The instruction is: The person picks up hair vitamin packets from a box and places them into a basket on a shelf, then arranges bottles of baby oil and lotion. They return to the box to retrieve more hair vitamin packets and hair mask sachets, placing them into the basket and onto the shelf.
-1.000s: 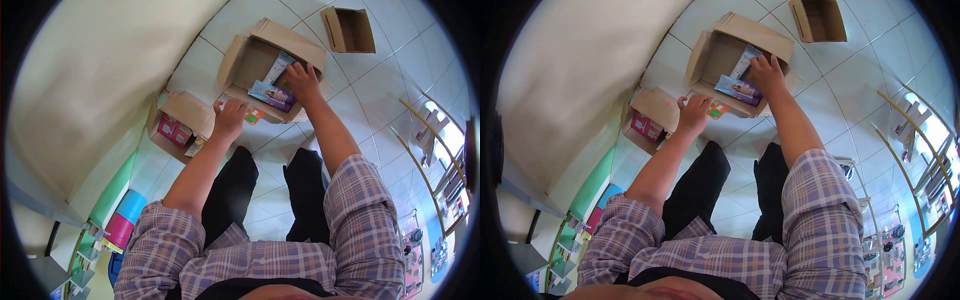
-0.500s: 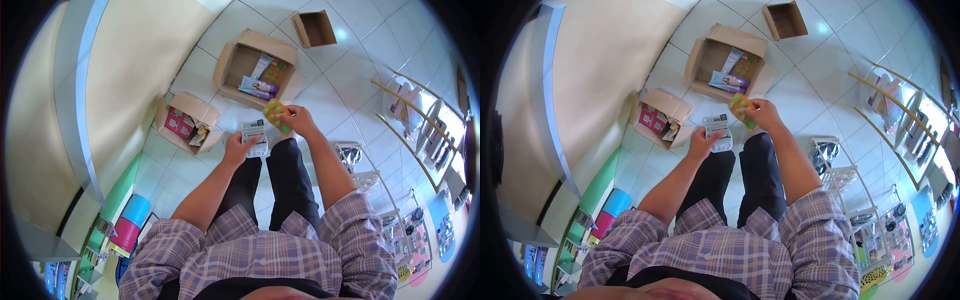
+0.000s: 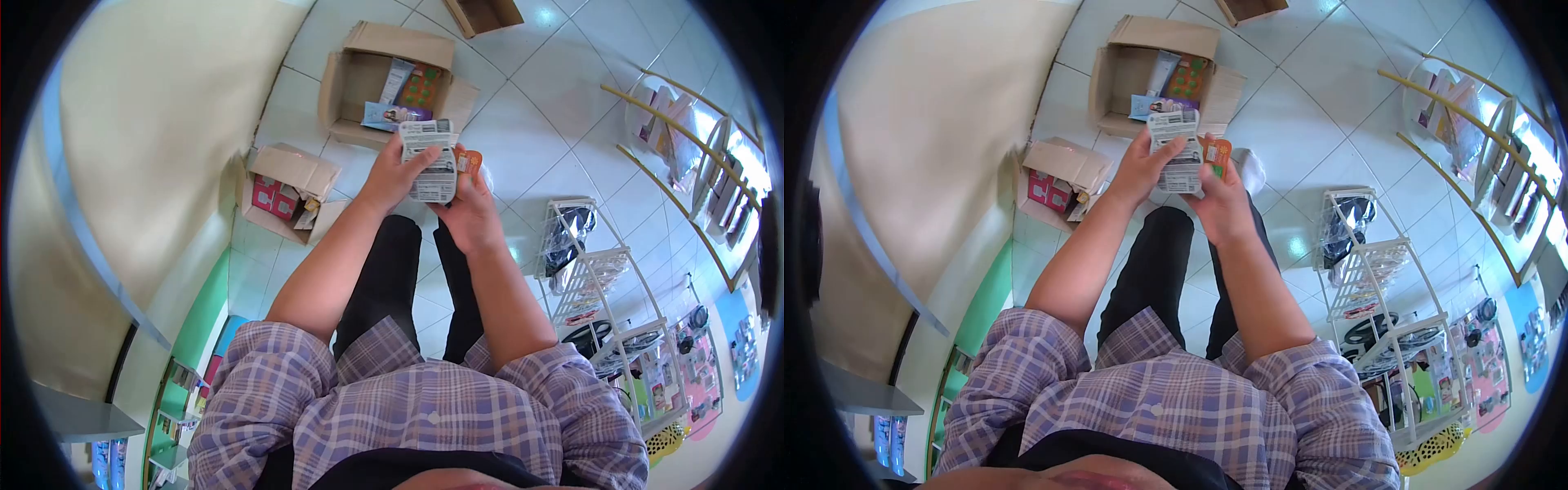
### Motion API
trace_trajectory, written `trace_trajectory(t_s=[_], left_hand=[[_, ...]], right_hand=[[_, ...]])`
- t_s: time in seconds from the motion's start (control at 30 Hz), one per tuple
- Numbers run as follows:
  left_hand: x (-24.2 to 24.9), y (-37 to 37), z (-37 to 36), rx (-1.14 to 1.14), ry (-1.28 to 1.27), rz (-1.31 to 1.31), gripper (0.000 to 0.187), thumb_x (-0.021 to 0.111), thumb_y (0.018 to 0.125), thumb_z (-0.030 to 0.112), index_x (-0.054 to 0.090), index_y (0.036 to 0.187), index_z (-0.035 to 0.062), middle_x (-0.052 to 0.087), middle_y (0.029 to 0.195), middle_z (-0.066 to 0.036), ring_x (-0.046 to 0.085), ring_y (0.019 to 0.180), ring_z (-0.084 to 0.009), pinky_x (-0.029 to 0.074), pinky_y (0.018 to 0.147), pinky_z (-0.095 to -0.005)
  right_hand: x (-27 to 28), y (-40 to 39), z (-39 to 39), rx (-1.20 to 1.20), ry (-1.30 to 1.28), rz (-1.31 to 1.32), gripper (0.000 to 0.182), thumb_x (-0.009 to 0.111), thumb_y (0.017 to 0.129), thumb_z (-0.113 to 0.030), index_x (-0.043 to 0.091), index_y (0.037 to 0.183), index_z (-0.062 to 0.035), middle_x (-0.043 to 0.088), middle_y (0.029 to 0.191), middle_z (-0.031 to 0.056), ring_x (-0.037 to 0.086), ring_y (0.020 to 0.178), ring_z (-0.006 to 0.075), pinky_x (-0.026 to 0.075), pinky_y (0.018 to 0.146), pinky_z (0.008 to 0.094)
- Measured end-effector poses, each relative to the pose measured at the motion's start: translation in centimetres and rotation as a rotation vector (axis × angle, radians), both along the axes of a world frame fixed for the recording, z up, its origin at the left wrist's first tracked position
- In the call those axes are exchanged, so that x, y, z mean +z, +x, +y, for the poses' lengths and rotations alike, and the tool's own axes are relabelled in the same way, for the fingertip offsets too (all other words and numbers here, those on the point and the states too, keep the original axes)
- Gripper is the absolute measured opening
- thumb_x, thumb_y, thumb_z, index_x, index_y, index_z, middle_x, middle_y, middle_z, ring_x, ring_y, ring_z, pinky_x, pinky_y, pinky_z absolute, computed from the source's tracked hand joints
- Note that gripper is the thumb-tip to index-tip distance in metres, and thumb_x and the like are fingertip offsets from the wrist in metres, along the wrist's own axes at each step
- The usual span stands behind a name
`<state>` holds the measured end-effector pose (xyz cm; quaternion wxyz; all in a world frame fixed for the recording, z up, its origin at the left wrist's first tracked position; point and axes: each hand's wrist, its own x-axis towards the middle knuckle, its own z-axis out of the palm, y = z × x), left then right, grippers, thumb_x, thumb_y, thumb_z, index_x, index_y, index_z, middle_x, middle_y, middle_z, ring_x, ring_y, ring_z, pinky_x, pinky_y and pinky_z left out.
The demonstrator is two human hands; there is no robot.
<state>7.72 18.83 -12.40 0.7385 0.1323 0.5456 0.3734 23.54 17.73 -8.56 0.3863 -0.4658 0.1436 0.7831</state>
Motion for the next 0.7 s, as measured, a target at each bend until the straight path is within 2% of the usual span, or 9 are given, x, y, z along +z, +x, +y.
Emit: trace_trajectory(t_s=[0.1,0.13,0.23,0.27,0.3,0.37,0.5,0.57,0.7], left_hand=[[-0.8,1.2,0.5,-0.160,0.011,0.019,0.049,0.070,0.094,0.031,0.053,0.133,0.0062,0.065,0.118,-0.006,0.061,0.112,-0.0146,0.048,0.096,-0.0322],[-1.9,1.5,0.9,-0.047,-0.066,-0.116,0.045,0.066,0.096,0.035,0.058,0.128,0.0048,0.065,0.116,-0.003,0.060,0.110,-0.0139,0.046,0.096,-0.0319],[-8.9,0.9,2.3,0.054,-0.096,0.014,0.040,0.063,0.097,0.037,0.063,0.120,0.0044,0.065,0.112,-0.001,0.060,0.103,-0.0133,0.047,0.091,-0.0315],[-10.6,1.5,2.9,0.151,-0.087,0.125,0.038,0.061,0.098,0.037,0.066,0.113,0.0022,0.065,0.109,-0.002,0.059,0.099,-0.0140,0.047,0.088,-0.0316],[-13.1,1.8,3.7,-0.038,-0.083,0.456,0.042,0.065,0.094,0.038,0.064,0.115,0.0014,0.067,0.105,-0.008,0.061,0.101,-0.0210,0.049,0.089,-0.0358],[-17.9,2.2,4.1,-0.446,0.012,1.021,0.045,0.067,0.090,0.037,0.063,0.119,0.0028,0.066,0.121,-0.015,0.062,0.111,-0.0305,0.049,0.090,-0.0428],[-25.8,1.8,4.7,-0.703,0.128,1.162,0.047,0.069,0.086,0.033,0.060,0.117,-0.0017,0.063,0.118,-0.022,0.061,0.111,-0.0371,0.050,0.090,-0.0469],[-25.2,2.9,5.7,-0.604,0.049,1.354,0.045,0.068,0.087,0.029,0.057,0.114,-0.0058,0.062,0.110,-0.024,0.061,0.107,-0.0406,0.051,0.089,-0.0482],[-26.5,4.9,5.1,-0.454,0.023,1.433,0.063,0.076,0.079,0.034,0.049,0.120,-0.0067,0.055,0.118,-0.027,0.058,0.108,-0.0432,0.050,0.092,-0.0492]], right_hand=[[-2.2,0.5,0.1,0.022,0.020,-0.255,0.053,0.065,0.092,-0.002,0.046,0.141,-0.0098,0.059,0.128,0.0085,0.060,0.116,0.0220,0.050,0.098,0.0403],[-3.5,1.5,0.1,0.026,0.022,-0.287,0.050,0.066,0.092,-0.001,0.047,0.138,-0.0088,0.059,0.125,0.0086,0.062,0.112,0.0216,0.052,0.095,0.0392],[-6.5,3.7,0.7,-0.015,0.037,-0.334,0.041,0.068,0.090,-0.001,0.049,0.126,-0.0048,0.061,0.117,0.0098,0.065,0.104,0.0221,0.056,0.087,0.0376],[-6.8,4.5,1.2,-0.013,0.016,-0.366,0.044,0.070,0.089,-0.001,0.046,0.126,-0.0043,0.061,0.116,0.0110,0.065,0.104,0.0230,0.056,0.087,0.0383],[-6.9,4.8,1.6,-0.013,-0.006,-0.398,0.047,0.071,0.088,-0.002,0.043,0.126,-0.0038,0.060,0.116,0.0121,0.065,0.104,0.0240,0.056,0.088,0.0391],[-6.1,5.2,3.4,0.002,-0.011,-0.421,0.051,0.073,0.086,-0.002,0.041,0.126,-0.0038,0.060,0.115,0.0131,0.065,0.104,0.0248,0.055,0.088,0.0395],[-5.5,6.0,5.2,0.031,0.062,-0.503,0.061,0.076,0.084,-0.003,0.034,0.128,-0.0033,0.058,0.117,0.0155,0.065,0.103,0.0259,0.056,0.088,0.0390],[-5.6,6.5,5.8,0.033,0.075,-0.499,0.056,0.076,0.083,-0.001,0.039,0.125,-0.0030,0.060,0.115,0.0146,0.065,0.102,0.0239,0.055,0.089,0.0379],[-5.0,6.2,6.7,0.055,0.088,-0.441,0.046,0.076,0.082,0.001,0.050,0.120,-0.0017,0.065,0.110,0.0125,0.066,0.102,0.0210,0.053,0.093,0.0386]])
